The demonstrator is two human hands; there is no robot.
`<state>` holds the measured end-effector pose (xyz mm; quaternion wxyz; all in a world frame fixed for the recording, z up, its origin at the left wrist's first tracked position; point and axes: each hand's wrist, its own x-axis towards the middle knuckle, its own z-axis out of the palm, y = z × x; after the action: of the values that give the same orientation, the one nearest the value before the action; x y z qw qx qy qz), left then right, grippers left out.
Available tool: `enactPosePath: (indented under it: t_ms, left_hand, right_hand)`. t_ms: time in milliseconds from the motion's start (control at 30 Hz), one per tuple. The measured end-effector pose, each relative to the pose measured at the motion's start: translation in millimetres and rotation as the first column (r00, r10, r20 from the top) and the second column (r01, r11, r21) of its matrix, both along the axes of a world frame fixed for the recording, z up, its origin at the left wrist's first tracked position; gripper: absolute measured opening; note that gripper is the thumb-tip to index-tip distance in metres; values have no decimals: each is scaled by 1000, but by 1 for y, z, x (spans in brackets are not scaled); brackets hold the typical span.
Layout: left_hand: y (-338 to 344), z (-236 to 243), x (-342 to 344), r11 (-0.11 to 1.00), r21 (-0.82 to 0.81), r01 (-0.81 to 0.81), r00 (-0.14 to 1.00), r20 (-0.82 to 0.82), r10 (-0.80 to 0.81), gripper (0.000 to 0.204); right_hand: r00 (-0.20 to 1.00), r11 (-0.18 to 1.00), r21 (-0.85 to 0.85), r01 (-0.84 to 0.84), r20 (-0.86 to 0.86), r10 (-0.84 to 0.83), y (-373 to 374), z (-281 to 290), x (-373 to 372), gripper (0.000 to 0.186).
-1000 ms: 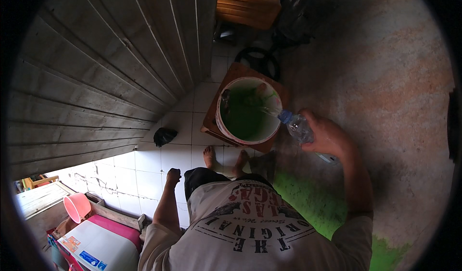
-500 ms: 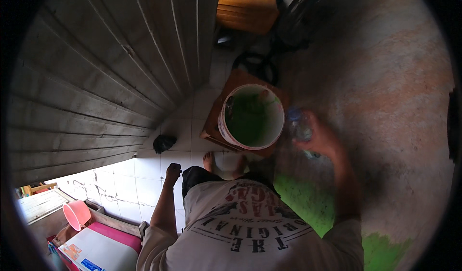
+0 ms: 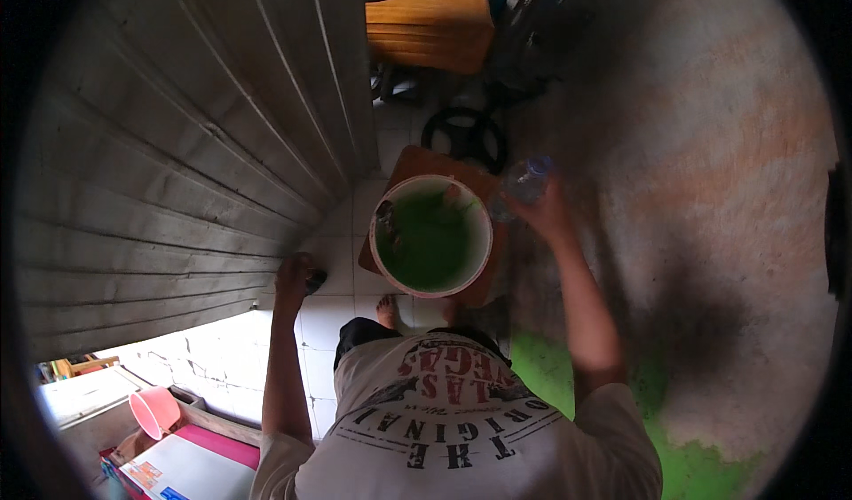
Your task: The person prepares green paint by pouring water from plastic bottles into a bucket and stirring the mixture with a brush by hand.
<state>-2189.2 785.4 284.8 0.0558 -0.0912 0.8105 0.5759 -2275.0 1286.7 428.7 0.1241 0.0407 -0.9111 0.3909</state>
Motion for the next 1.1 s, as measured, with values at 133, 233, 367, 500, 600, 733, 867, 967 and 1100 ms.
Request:
enactPosePath:
  t_ms: [133, 233, 367, 500, 600, 733, 867, 967, 1100]
  left_hand:
    - [27, 67, -15, 1000, 2, -23, 998, -55, 23, 19]
    - [57, 125, -22, 994, -103, -32, 995, -101, 21, 21]
    - [49, 116, -14, 991, -21, -135, 981, -144, 130, 22]
    - [41, 113, 4, 945, -326, 1, 926, -358, -124, 25]
    - [47, 158, 24, 994, -100, -51, 940, -341, 14, 23]
    - [33, 183, 69, 993, 33, -109, 900, -421, 113, 29]
    - [26, 234, 129, 996, 58, -62, 842, -532, 83, 50]
    - [44, 249, 171, 996, 65, -68, 807, -583, 94, 55]
    - [76, 255, 231, 974, 34, -226, 778, -595, 201, 61]
  right_hand:
    - [988, 998, -71, 1, -155, -12, 6, -28, -22, 84]
    - [992, 990, -137, -23, -127, 5, 3, -30, -28, 83]
    - [999, 962, -270, 27, -34, -38, -17, 1, -20, 81]
    - [990, 992, -125, -35, -141, 17, -3, 62, -4, 59]
    - [932, 996, 75, -40, -357, 65, -9, 137, 14, 69]
    - [868, 947, 119, -298, -378, 321, -44, 216, 38, 74]
    - [785, 845, 65, -532, -337, 520, -122, 253, 73, 78]
    - [662, 712, 88, -697, -303, 685, -160, 214, 75, 76]
    - [476, 485, 38, -874, -140, 868, -236, 160, 133, 73]
